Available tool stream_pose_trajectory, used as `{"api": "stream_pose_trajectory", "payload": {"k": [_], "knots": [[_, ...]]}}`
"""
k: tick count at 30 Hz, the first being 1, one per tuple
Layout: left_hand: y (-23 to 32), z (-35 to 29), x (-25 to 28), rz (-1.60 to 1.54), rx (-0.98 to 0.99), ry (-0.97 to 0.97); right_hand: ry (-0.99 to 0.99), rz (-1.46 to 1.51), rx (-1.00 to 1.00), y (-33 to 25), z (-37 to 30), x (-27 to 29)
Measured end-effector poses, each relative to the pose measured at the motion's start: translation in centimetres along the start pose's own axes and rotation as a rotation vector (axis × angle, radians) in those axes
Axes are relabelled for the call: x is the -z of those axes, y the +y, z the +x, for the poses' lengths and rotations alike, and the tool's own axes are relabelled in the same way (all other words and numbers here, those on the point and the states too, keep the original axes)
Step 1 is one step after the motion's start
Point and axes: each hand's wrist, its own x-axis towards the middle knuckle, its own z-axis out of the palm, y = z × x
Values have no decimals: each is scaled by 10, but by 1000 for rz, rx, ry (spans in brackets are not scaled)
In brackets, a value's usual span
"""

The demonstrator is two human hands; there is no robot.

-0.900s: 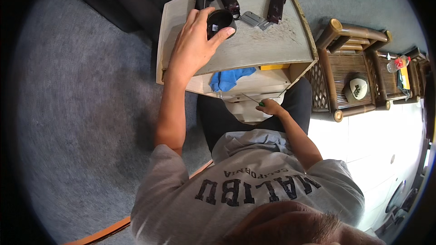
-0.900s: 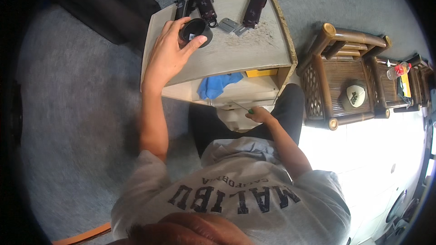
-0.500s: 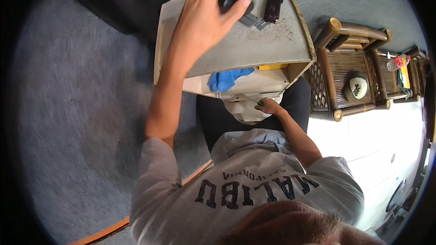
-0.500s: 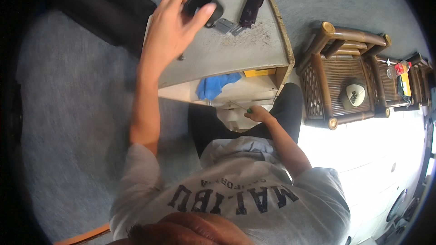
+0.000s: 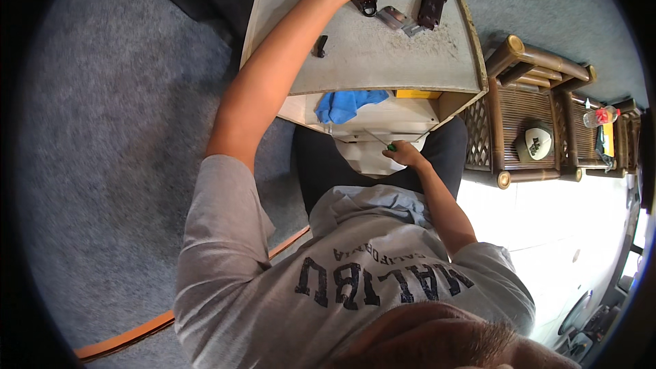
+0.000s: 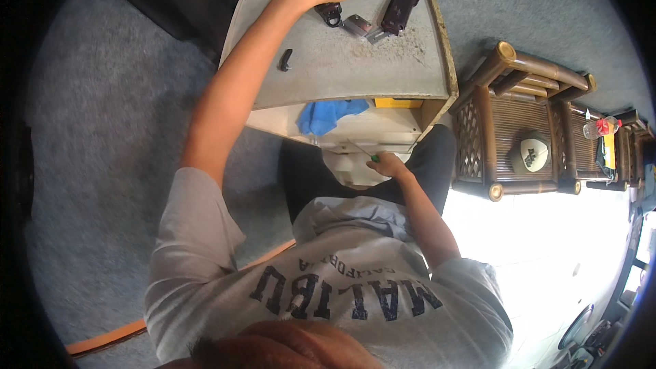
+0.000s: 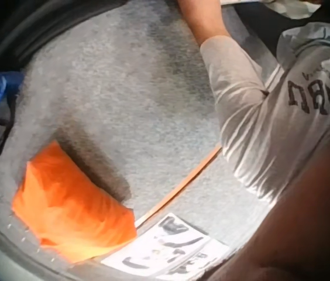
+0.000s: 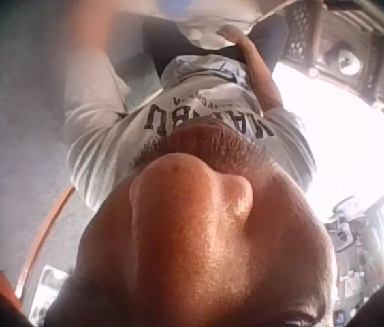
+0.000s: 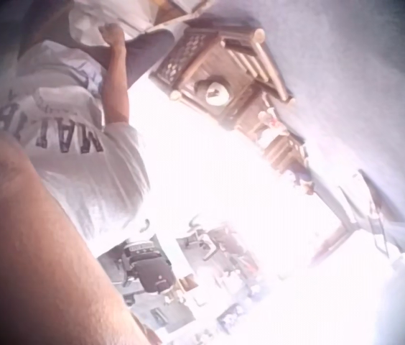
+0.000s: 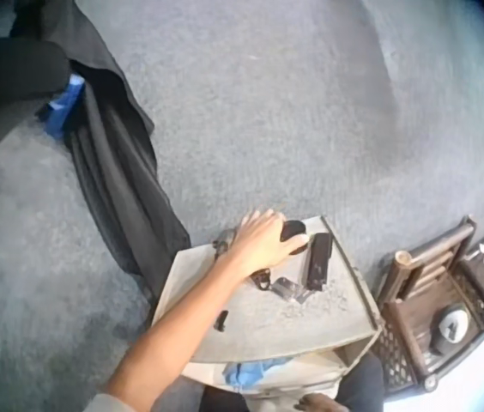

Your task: The person unscrews the blade assembly of a hair clipper with a screwdriver and then opens the internal casing of a second pair of clippers.

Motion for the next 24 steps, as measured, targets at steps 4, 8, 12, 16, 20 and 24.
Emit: {"api": "stream_pose_trajectory", "payload": {"k": [4,8,12,16,20,24], "knots": [[-17,-4,-11,-13,158,267,9,13,7,-4,-2,0],[-49,-3,-16,67,314,125,-62,-36,-37,-2,2,-2],[-28,7,-4,87,431,-184,36,2,19,2,-2,-1],[-28,12,-10,136,483,-231,129,2,77,-41,-30,24],[-48,12,-33,65,477,-131,87,-115,82,-72,-81,50],[-54,-16,-24,-27,346,-60,47,44,275,-103,-130,92]]}}
